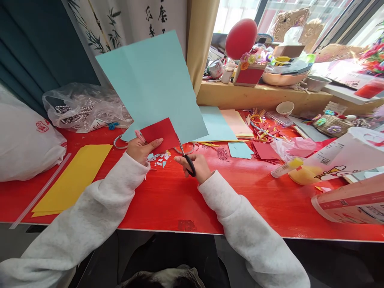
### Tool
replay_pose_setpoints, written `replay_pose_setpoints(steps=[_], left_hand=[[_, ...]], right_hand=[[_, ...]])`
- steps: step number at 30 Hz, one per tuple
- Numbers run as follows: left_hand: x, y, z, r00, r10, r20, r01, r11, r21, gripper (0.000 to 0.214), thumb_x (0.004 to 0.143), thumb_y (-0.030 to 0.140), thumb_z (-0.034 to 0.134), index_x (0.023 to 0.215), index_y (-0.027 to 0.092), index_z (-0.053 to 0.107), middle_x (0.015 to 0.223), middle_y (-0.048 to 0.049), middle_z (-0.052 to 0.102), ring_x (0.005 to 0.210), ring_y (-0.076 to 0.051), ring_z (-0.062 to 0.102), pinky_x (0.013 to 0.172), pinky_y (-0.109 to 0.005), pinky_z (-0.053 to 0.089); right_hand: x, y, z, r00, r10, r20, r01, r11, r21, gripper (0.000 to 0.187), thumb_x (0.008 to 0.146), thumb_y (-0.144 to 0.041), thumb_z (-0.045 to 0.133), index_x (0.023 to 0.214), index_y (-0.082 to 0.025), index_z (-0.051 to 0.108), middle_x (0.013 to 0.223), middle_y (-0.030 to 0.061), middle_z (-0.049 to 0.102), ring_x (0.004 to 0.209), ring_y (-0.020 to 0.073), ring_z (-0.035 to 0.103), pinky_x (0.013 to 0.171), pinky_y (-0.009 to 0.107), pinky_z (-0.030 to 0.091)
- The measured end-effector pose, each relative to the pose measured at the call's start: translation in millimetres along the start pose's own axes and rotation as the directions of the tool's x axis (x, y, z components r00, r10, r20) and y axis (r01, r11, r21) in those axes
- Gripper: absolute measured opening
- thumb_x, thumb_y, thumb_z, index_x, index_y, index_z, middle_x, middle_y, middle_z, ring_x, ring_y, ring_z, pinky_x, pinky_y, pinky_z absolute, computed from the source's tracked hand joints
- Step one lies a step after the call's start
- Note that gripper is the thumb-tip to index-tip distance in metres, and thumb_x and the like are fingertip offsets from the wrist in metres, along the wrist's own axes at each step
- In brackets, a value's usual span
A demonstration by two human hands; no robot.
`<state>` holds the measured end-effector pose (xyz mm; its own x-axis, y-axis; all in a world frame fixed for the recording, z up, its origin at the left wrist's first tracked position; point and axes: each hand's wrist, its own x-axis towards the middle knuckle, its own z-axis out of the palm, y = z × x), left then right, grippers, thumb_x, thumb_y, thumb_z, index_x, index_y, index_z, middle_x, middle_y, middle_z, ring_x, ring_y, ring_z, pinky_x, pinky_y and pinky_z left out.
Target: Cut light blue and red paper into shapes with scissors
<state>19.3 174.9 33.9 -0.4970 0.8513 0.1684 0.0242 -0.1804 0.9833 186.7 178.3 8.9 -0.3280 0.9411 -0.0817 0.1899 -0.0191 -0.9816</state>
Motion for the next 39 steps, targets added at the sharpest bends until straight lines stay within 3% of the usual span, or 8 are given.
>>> replay_pose_setpoints(steps=[4, 9, 15, 19, 23, 27, 32, 39], left_hand=[[-0.8, 2.3, 0.2, 0.997, 0.005, 0.074, -0.004, 1.000, -0.002, 0.063, 0.050, 0.025, 0.079, 0.042, 0.019, 0.016, 0.044, 0.0070, 0.018, 0.043, -0.003, 0.022, 0.039, -0.020, 0.033], [-4.2, 4.0, 3.1, 0.990, -0.104, 0.096, 0.115, 0.987, -0.114, 0.044, 0.042, 0.032, 0.081, 0.043, 0.016, 0.040, 0.052, 0.0034, 0.042, 0.055, -0.010, 0.049, 0.047, -0.023, 0.048], [-3.7, 0.9, 2.9, 0.979, -0.164, 0.118, 0.182, 0.971, -0.157, 0.037, 0.041, 0.033, 0.081, 0.048, 0.011, 0.053, 0.066, 0.0010, 0.049, 0.057, -0.010, 0.051, 0.050, -0.028, 0.054], [-0.9, -1.4, 1.5, 0.973, -0.173, 0.155, 0.198, 0.966, -0.164, 0.039, 0.041, 0.031, 0.081, 0.043, 0.011, 0.047, 0.059, 0.0028, 0.043, 0.056, -0.009, 0.049, 0.049, -0.027, 0.055], [-1.9, 0.0, 2.6, 0.967, -0.197, 0.165, 0.224, 0.960, -0.168, 0.038, 0.043, 0.029, 0.080, 0.045, 0.011, 0.048, 0.062, 0.0014, 0.048, 0.058, -0.010, 0.051, 0.047, -0.025, 0.055], [-5.4, 5.0, 3.0, 0.973, -0.174, 0.151, 0.198, 0.967, -0.163, 0.044, 0.044, 0.027, 0.080, 0.040, 0.013, 0.039, 0.053, 0.0047, 0.042, 0.047, -0.005, 0.044, 0.043, -0.024, 0.053], [-5.0, 7.3, -0.1, 0.947, -0.204, 0.248, 0.234, 0.967, -0.099, 0.043, 0.048, 0.029, 0.079, 0.039, 0.015, 0.040, 0.041, 0.0072, 0.035, 0.036, -0.004, 0.038, 0.038, -0.022, 0.048], [-8.4, 5.1, 4.6, 0.978, -0.149, 0.148, 0.176, 0.965, -0.194, 0.048, 0.046, 0.025, 0.080, 0.037, 0.016, 0.033, 0.045, 0.0067, 0.037, 0.041, -0.003, 0.038, 0.044, -0.023, 0.053]], right_hand=[[0.4, 1.3, 0.8, 1.000, 0.005, 0.019, -0.005, 1.000, 0.023, 0.054, 0.058, -0.064, 0.062, 0.039, -0.017, 0.044, 0.033, -0.0001, 0.045, 0.033, 0.0053, 0.035, 0.036, 0.022, 0.024], [-0.3, -1.3, 0.0, 0.998, 0.030, 0.050, -0.031, 0.999, 0.026, 0.055, 0.059, -0.068, 0.057, 0.043, -0.017, 0.046, 0.033, -0.0003, 0.046, 0.032, 0.0046, 0.033, 0.035, 0.022, 0.021], [3.5, 2.8, -1.7, 0.999, 0.045, 0.019, -0.044, 0.999, -0.007, 0.052, 0.059, -0.061, 0.063, 0.040, -0.017, 0.044, 0.033, -0.0007, 0.045, 0.034, 0.0059, 0.037, 0.038, 0.022, 0.026], [5.6, 5.8, -1.5, 1.000, 0.017, 0.012, -0.017, 1.000, -0.022, 0.052, 0.061, -0.061, 0.063, 0.039, -0.017, 0.044, 0.033, -0.0009, 0.044, 0.036, 0.0062, 0.037, 0.040, 0.022, 0.028], [3.7, 1.4, -1.0, 0.999, 0.030, 0.034, -0.029, 0.999, -0.015, 0.053, 0.061, -0.063, 0.061, 0.039, -0.017, 0.045, 0.033, -0.0005, 0.044, 0.036, 0.0062, 0.036, 0.039, 0.022, 0.027], [2.5, -2.3, -1.0, 0.998, 0.041, 0.040, -0.040, 0.999, -0.024, 0.054, 0.062, -0.064, 0.058, 0.039, -0.017, 0.044, 0.034, 0.0005, 0.046, 0.036, 0.0069, 0.038, 0.039, 0.022, 0.026], [5.3, 4.6, -1.4, 1.000, 0.017, 0.019, -0.016, 0.999, -0.032, 0.052, 0.063, -0.061, 0.060, 0.039, -0.017, 0.045, 0.033, -0.0009, 0.043, 0.036, 0.0061, 0.036, 0.040, 0.023, 0.027], [4.9, 4.9, -1.8, 0.999, 0.014, 0.031, -0.013, 1.000, -0.017, 0.052, 0.064, -0.062, 0.059, 0.041, -0.017, 0.046, 0.034, -0.0001, 0.045, 0.035, 0.0062, 0.035, 0.038, 0.023, 0.024]])
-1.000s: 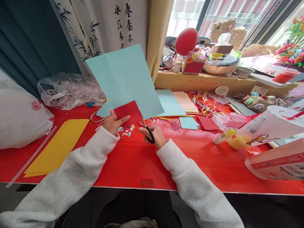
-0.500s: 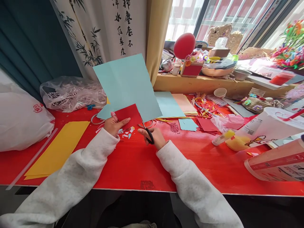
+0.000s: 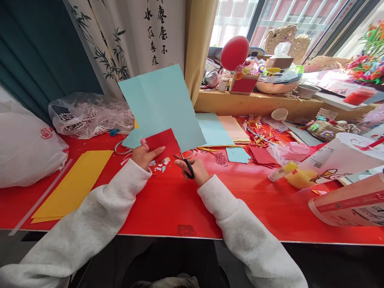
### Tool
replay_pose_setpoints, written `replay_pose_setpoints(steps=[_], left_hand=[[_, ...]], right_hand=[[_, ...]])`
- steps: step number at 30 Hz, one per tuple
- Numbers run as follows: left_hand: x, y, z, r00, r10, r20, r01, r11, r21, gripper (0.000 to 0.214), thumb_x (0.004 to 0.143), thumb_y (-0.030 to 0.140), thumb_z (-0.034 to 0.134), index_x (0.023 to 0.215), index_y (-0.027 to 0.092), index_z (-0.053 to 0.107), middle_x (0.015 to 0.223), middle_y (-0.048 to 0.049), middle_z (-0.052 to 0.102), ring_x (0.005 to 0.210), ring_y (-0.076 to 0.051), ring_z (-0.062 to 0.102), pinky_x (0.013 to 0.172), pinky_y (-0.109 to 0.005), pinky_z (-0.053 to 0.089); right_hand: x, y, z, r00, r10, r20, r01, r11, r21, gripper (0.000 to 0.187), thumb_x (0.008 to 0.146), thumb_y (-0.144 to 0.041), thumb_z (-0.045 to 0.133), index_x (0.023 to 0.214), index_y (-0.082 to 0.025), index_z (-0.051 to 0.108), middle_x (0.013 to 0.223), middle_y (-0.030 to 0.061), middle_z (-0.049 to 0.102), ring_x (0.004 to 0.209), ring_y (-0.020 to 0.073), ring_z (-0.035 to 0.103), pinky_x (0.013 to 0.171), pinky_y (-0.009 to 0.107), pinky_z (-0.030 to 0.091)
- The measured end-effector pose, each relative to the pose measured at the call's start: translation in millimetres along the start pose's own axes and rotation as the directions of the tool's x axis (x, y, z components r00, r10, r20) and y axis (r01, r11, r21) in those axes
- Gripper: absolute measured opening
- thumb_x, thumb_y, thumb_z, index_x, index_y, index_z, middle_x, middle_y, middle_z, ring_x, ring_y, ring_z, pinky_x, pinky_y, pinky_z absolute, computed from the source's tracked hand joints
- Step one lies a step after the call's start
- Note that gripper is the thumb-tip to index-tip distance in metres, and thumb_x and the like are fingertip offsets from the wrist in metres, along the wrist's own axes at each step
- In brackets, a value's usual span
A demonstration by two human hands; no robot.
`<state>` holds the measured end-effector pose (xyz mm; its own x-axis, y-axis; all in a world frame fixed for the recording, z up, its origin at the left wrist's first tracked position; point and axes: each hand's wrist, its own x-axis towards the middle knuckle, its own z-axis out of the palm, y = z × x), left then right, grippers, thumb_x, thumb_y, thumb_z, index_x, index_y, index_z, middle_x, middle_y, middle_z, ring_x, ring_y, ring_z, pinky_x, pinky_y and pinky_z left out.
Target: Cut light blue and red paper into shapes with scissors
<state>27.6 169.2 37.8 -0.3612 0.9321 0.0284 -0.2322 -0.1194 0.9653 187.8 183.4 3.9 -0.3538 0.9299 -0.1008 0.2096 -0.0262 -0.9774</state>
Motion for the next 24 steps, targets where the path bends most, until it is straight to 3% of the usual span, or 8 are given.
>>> replay_pose_setpoints(steps=[8, 15, 20, 24], left_hand=[[-8.1, 7.9, 1.8, 0.999, 0.033, 0.008, -0.034, 0.973, 0.227, 0.044, 0.060, 0.019, 0.073, 0.031, 0.016, 0.040, 0.030, 0.0072, 0.031, 0.033, -0.003, 0.036, 0.038, -0.017, 0.039], [-0.4, -1.6, -2.9, 0.997, 0.019, 0.070, -0.034, 0.976, 0.214, 0.029, 0.057, 0.030, 0.075, 0.041, 0.014, 0.057, 0.039, 0.0000, 0.052, 0.041, -0.010, 0.052, 0.046, -0.023, 0.046], [2.8, -6.8, -5.2, 0.993, -0.006, 0.115, -0.016, 0.982, 0.189, 0.028, 0.055, 0.033, 0.075, 0.046, 0.014, 0.058, 0.047, -0.0010, 0.057, 0.041, -0.013, 0.056, 0.044, -0.025, 0.045], [5.4, -10.0, -7.4, 0.992, -0.039, 0.116, 0.015, 0.981, 0.195, 0.033, 0.055, 0.036, 0.075, 0.042, 0.015, 0.053, 0.041, 0.0008, 0.051, 0.041, -0.014, 0.056, 0.044, -0.025, 0.043]], right_hand=[[-0.5, -2.7, -2.3, 1.000, -0.010, 0.007, 0.010, 1.000, -0.028, 0.054, 0.063, -0.066, 0.056, 0.042, -0.017, 0.044, 0.035, -0.0005, 0.045, 0.037, 0.0065, 0.035, 0.039, 0.022, 0.026], [-0.9, -2.0, -1.0, 1.000, -0.022, -0.008, 0.022, 1.000, -0.016, 0.055, 0.063, -0.065, 0.057, 0.040, -0.017, 0.044, 0.034, 0.0000, 0.045, 0.038, 0.0072, 0.036, 0.040, 0.023, 0.028], [-2.5, -7.0, -0.5, 1.000, 0.001, -0.008, -0.001, 1.000, -0.020, 0.056, 0.061, -0.070, 0.055, 0.041, -0.018, 0.046, 0.034, -0.0001, 0.045, 0.036, 0.0065, 0.035, 0.038, 0.023, 0.025], [-1.9, -6.0, -0.9, 1.000, 0.012, -0.025, -0.013, 0.999, -0.029, 0.055, 0.061, -0.065, 0.059, 0.039, -0.017, 0.045, 0.033, 0.0000, 0.044, 0.038, 0.0070, 0.037, 0.040, 0.023, 0.027]])
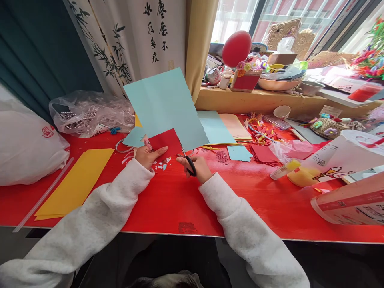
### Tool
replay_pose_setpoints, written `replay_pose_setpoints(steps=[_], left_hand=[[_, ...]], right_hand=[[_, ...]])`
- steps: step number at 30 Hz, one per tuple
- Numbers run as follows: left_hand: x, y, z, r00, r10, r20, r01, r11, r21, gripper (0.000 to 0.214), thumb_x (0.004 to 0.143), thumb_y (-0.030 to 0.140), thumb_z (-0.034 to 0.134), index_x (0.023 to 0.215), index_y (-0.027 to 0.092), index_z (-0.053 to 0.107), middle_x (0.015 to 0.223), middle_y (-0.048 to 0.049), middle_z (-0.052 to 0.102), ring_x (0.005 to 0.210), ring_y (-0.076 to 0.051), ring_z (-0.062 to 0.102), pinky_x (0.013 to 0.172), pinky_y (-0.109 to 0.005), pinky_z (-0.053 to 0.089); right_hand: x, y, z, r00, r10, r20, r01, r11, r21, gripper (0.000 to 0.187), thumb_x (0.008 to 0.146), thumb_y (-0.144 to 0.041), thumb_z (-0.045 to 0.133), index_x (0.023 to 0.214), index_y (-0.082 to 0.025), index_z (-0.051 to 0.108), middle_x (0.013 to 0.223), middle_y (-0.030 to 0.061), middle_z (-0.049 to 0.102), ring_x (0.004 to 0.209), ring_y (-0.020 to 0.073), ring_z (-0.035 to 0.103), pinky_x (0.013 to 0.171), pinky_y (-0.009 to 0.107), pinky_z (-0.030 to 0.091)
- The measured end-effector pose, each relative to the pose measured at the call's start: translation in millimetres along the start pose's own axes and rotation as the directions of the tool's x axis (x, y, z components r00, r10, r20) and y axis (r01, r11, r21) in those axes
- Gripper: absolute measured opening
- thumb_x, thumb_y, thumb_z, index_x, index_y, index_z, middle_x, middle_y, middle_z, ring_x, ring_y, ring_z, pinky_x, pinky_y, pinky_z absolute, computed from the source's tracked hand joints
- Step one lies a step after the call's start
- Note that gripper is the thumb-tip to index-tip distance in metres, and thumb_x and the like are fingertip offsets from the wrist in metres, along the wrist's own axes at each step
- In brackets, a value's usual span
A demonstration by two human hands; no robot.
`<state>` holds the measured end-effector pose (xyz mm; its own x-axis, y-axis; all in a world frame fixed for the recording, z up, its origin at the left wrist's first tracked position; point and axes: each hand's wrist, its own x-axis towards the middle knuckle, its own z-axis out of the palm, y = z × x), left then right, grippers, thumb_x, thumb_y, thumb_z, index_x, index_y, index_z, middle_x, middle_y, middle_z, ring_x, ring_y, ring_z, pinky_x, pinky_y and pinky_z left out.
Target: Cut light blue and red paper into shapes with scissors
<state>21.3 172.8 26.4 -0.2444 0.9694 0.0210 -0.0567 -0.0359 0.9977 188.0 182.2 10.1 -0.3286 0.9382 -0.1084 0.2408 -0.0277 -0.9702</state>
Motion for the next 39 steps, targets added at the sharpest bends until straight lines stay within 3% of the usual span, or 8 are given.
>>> replay_pose_setpoints(steps=[12, 18, 24, 29, 39], left_hand=[[7.7, -13.3, -1.0, 0.999, -0.012, 0.038, 0.014, 0.998, -0.054, 0.028, 0.052, 0.038, 0.076, 0.053, 0.015, 0.061, 0.047, -0.0019, 0.058, 0.049, -0.014, 0.057, 0.053, -0.029, 0.048], [4.4, -9.3, 1.1, 0.999, -0.023, 0.049, 0.028, 0.995, -0.096, 0.034, 0.046, 0.040, 0.078, 0.058, 0.011, 0.064, 0.062, -0.0042, 0.063, 0.048, -0.014, 0.057, 0.047, -0.028, 0.048], [1.7, -7.0, 0.7, 0.998, -0.002, 0.061, 0.002, 1.000, -0.001, 0.033, 0.051, 0.042, 0.076, 0.050, 0.012, 0.061, 0.047, -0.0031, 0.058, 0.046, -0.014, 0.057, 0.050, -0.026, 0.047], [0.2, -5.9, -0.1, 0.999, -0.013, 0.042, 0.011, 0.999, 0.039, 0.031, 0.055, 0.041, 0.074, 0.048, 0.014, 0.062, 0.048, -0.0031, 0.059, 0.047, -0.014, 0.056, 0.053, -0.027, 0.047], [1.2, -9.7, 4.5, 1.000, -0.007, -0.007, 0.007, 0.998, -0.060, 0.024, 0.051, 0.033, 0.077, 0.052, 0.016, 0.061, 0.048, -0.0023, 0.059, 0.057, -0.019, 0.060, 0.059, -0.033, 0.050]], right_hand=[[-1.5, -4.1, 0.1, 0.999, 0.005, -0.039, -0.004, 1.000, 0.021, 0.056, 0.056, -0.068, 0.060, 0.038, -0.018, 0.044, 0.031, -0.0015, 0.040, 0.033, 0.0051, 0.032, 0.038, 0.024, 0.025], [-0.7, -2.0, -0.1, 1.000, -0.010, -0.026, 0.010, 1.000, 0.016, 0.058, 0.056, -0.071, 0.057, 0.038, -0.018, 0.044, 0.031, -0.0010, 0.041, 0.034, 0.0059, 0.033, 0.038, 0.024, 0.025], [0.2, 0.4, -2.0, 1.000, 0.013, -0.024, -0.013, 1.000, 0.013, 0.058, 0.056, -0.072, 0.056, 0.039, -0.018, 0.045, 0.032, -0.0007, 0.042, 0.034, 0.0063, 0.035, 0.039, 0.023, 0.025], [0.6, 0.4, -2.5, 0.999, 0.025, -0.023, -0.025, 0.999, 0.029, 0.056, 0.056, -0.068, 0.060, 0.038, -0.018, 0.046, 0.032, -0.0004, 0.042, 0.035, 0.0064, 0.036, 0.040, 0.023, 0.025], [1.6, 2.5, -4.2, 0.999, -0.008, -0.037, 0.009, 1.000, 0.025, 0.055, 0.058, -0.067, 0.059, 0.039, -0.017, 0.045, 0.031, -0.0006, 0.041, 0.034, 0.0066, 0.036, 0.039, 0.024, 0.025]])
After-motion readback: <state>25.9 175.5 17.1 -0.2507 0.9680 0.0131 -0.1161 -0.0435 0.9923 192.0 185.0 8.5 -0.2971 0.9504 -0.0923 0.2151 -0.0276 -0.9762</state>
